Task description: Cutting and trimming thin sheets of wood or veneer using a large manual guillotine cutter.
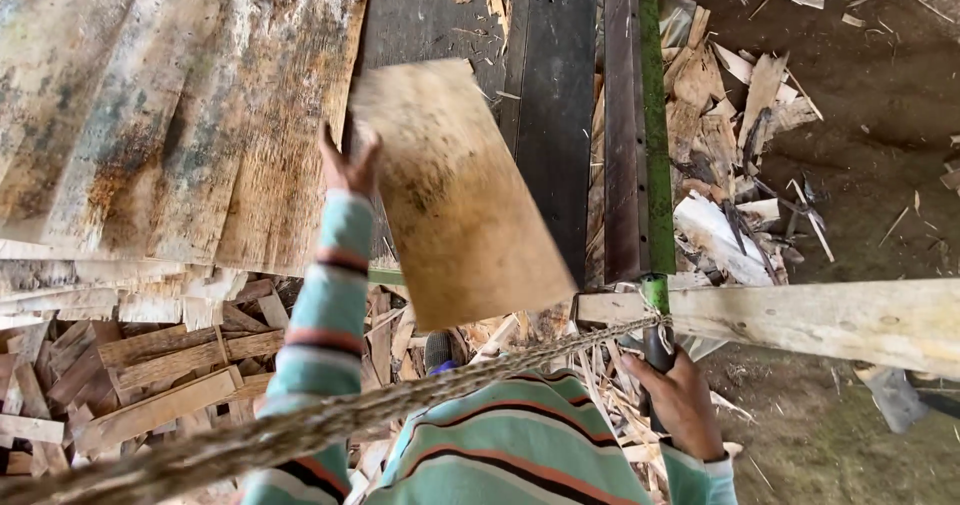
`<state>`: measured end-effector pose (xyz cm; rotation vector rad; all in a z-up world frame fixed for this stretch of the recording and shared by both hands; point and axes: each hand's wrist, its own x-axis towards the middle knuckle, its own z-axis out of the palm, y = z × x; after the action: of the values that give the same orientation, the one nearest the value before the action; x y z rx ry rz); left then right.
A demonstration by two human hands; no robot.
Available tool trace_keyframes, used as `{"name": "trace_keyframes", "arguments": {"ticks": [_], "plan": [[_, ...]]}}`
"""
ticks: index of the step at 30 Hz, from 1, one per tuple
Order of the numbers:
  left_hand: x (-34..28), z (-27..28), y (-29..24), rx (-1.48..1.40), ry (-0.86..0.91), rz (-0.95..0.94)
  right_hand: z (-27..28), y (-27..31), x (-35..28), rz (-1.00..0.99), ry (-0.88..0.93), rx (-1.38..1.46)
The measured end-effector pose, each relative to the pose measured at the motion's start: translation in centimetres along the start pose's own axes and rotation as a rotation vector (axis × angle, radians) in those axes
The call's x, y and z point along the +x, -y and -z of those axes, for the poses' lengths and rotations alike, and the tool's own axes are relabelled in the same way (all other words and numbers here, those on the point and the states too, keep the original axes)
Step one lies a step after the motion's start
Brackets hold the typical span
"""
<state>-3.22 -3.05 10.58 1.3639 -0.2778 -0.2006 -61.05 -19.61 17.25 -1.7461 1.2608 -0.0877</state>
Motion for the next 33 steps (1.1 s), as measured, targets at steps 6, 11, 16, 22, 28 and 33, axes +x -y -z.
{"name": "trace_keyframes", "arguments": {"ticks": [6, 11, 16, 22, 28, 33], "plan": [[-19.3, 3.3, 4.1, 0.830, -0.059, 0.287, 0.6, 7.2, -2.0, -0.064, -0.068, -0.019], [-19.1, 8.4, 9.8, 0.437, 0.040, 0.581, 0.1, 6.5, -0.9, -0.202, 0.010, 0.040], [-19.2, 3.5, 1.8, -0.106, 0.196, 0.507, 0.5, 4.5, -0.6, 0.010, -0.044, -0.087], [-17.4, -4.6, -3.6, -0.362, 0.293, 0.488, 0.5, 1.1, 0.2, 0.290, -0.043, -0.206], [-14.5, -9.3, 6.2, -0.167, 0.283, 0.533, 0.5, 2.4, -0.6, 0.328, -0.010, -0.245], [-12.1, -10.7, 20.6, -0.074, 0.252, 0.559, -0.9, 2.4, -0.3, -0.153, -0.050, 0.053]]}}
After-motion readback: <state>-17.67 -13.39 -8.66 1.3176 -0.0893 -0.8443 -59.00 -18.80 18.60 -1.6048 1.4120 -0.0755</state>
